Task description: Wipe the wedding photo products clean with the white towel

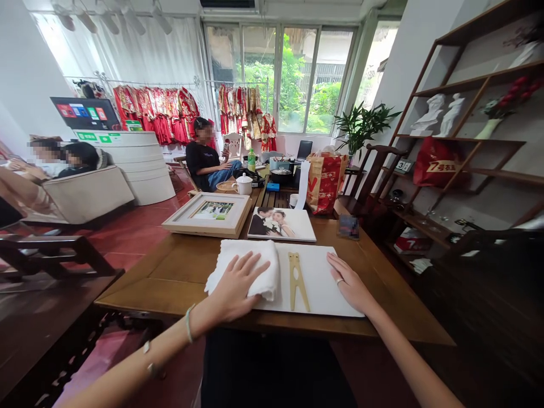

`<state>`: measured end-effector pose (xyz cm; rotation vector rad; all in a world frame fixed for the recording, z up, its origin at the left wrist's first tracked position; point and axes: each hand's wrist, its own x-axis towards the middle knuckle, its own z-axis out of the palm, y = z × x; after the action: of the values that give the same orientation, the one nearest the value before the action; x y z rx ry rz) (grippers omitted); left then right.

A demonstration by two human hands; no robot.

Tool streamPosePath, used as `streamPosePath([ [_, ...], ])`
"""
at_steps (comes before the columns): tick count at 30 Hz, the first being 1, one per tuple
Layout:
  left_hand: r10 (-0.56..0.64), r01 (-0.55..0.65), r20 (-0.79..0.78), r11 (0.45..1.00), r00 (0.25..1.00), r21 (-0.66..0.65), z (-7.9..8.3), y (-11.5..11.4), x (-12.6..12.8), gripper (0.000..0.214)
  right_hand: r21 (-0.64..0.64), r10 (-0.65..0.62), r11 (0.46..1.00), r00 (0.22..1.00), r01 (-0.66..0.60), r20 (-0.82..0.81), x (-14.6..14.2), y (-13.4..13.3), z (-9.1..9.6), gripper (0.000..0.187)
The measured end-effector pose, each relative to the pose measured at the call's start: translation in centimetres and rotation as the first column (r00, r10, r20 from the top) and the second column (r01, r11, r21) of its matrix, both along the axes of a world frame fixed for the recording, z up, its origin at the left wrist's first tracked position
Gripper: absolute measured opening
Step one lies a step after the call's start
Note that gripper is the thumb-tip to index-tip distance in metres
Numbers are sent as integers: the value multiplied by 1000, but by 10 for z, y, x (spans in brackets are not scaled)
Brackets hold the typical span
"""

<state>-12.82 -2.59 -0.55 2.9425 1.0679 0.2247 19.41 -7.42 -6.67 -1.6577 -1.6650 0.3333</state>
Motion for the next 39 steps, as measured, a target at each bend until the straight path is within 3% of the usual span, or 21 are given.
streamPosePath([
  [5, -50, 50, -7, 998, 999, -48, 7, -46, -14, 84, 19, 10, 1000, 1000, -10, -24, 6, 4, 4, 43],
  [9, -73, 71, -28, 994, 997, -78, 14, -51, -15, 82, 31, 13, 999, 1000, -12, -22, 8, 5, 4, 43],
  [13, -41, 37, -66, 997, 997, -64, 15, -26, -3, 73, 31, 14, 999, 1000, -13, -14, 5, 2, 1, 43],
  [20, 45, -42, -59, 998, 997, 47, 1, 39, 31, 57, -3, -2, 1000, 1000, 2, -27, 1, 1, -10, 45],
  [24, 45, -40, -73, 997, 996, 68, -3, 52, 37, 56, 20, 3, 1000, 999, -2, -41, 0, 4, -15, 43],
  [27, 30, -28, -62, 999, 998, 36, -5, 38, 30, 58, 27, 1, 1000, 999, 0, -50, -1, 6, -17, 42],
  [34, -116, 112, -43, 990, 992, -91, -3, -24, 10, 79, 38, 9, 999, 998, -7, -66, -2, 13, -16, 42],
  [36, -133, 129, -34, 986, 991, -106, 0, -28, 10, 77, 40, 11, 999, 998, -8, -69, -1, 13, -15, 42],
  [39, -119, 117, -20, 989, 993, -88, 3, -15, 17, 70, 36, 5, 999, 998, -3, -59, 0, 11, -14, 42],
])
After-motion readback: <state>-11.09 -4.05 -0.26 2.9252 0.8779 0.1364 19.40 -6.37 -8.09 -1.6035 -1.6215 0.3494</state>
